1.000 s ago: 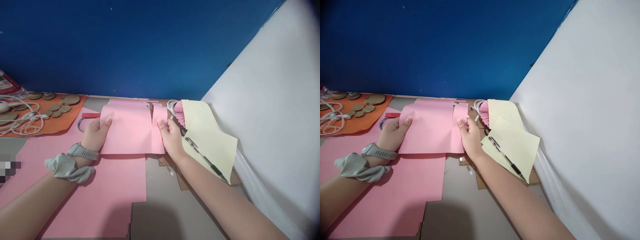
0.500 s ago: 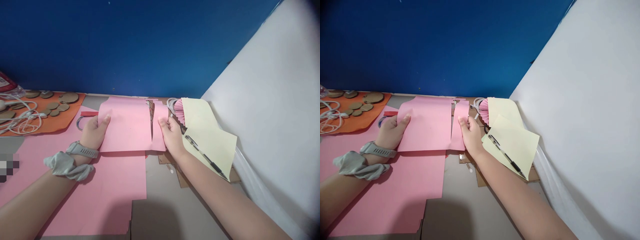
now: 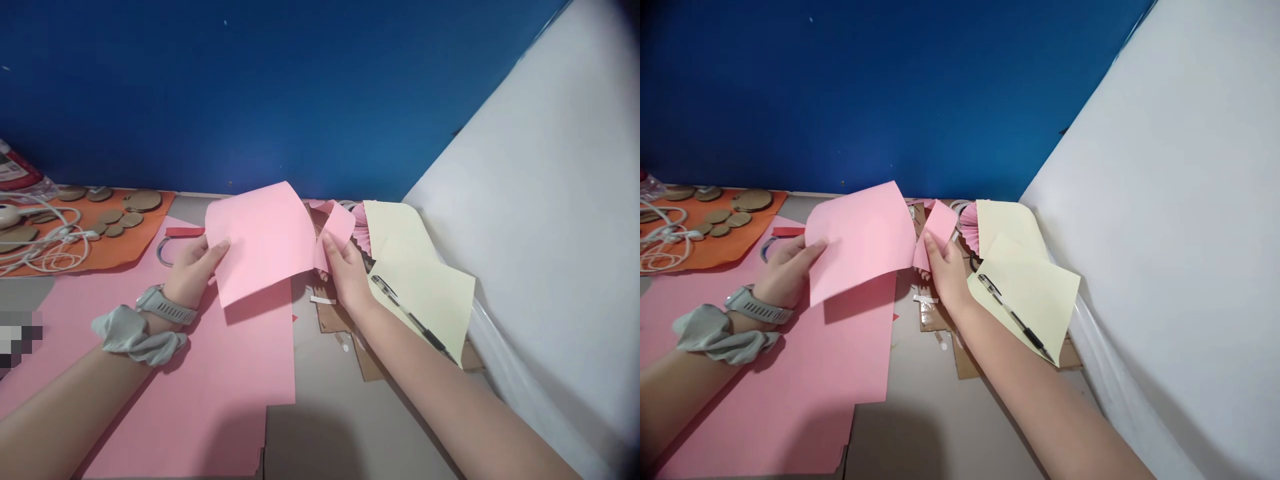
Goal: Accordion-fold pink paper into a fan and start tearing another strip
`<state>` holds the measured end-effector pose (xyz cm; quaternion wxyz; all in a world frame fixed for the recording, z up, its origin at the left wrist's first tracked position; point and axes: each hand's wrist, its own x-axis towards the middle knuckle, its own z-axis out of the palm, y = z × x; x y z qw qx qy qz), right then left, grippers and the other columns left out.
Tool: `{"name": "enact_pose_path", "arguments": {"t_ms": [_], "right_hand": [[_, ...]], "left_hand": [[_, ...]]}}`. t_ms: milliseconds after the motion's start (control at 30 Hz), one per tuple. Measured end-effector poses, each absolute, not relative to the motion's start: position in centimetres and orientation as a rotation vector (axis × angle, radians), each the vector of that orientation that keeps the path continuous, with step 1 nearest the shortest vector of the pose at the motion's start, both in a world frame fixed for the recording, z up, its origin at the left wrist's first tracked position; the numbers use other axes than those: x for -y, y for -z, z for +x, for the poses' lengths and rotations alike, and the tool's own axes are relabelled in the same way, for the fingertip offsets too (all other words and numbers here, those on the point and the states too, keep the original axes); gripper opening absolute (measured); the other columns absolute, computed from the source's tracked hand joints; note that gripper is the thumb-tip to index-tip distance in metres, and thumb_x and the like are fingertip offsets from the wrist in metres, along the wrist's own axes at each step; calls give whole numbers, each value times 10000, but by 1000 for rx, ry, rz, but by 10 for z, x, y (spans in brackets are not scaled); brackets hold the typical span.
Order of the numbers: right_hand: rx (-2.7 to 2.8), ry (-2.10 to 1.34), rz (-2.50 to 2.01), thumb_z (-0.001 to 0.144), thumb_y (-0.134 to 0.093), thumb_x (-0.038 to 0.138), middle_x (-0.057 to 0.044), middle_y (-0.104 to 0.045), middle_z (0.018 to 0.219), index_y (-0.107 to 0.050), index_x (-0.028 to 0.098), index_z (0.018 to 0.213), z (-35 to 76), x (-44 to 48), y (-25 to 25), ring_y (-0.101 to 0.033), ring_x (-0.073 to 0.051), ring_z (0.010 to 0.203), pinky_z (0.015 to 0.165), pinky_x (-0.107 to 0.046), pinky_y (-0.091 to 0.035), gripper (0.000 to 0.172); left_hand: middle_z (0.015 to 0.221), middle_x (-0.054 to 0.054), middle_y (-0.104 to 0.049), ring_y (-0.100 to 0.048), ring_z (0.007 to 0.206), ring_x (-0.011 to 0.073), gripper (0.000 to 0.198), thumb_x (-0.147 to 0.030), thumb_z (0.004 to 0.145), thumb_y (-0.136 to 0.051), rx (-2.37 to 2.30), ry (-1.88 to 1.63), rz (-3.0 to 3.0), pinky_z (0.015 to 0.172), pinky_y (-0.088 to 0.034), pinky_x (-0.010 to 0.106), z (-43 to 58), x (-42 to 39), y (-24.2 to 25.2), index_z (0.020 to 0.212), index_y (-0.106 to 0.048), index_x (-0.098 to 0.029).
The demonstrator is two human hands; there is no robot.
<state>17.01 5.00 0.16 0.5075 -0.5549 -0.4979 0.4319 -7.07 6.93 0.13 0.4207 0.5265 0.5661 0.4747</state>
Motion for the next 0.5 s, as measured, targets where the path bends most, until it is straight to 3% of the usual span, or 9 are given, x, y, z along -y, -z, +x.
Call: {"name": "enact_pose_path", "arguments": {"t_ms": [100,300,500], "right_hand": [[1209,-976,-1340,809,-520,561,44,-497,547,-485,223,788,171,-50,-2,-408,-99,390,375,-242,-322,341],[1249,-847,-1404,780,-579,537,45,-493,570,-493,220,734,170,-48,-2,-397,-98,451,430,-236,-315,332],[1295,-850,-1379,788,-586,512,48,-484,586,-485,220,714,169,-46,-4,-398,-99,486,474,-236,-315,318]], "left_hand": [[875,56,-679,-618,687,159,416,-508,782,-524,-1434,-1191,1370,628,-504,277,-71,-70,0,1029,-592,-181],[517,-33,-548,-508,453,130,411,-542,770,-538,-1746,-1157,1424,450,-401,227,-84,-74,5,930,-567,-164],[520,-40,-531,-509,483,127,350,-512,795,-508,-1885,-1084,1497,469,-361,216,-81,-72,-4,856,-547,-169]]}}
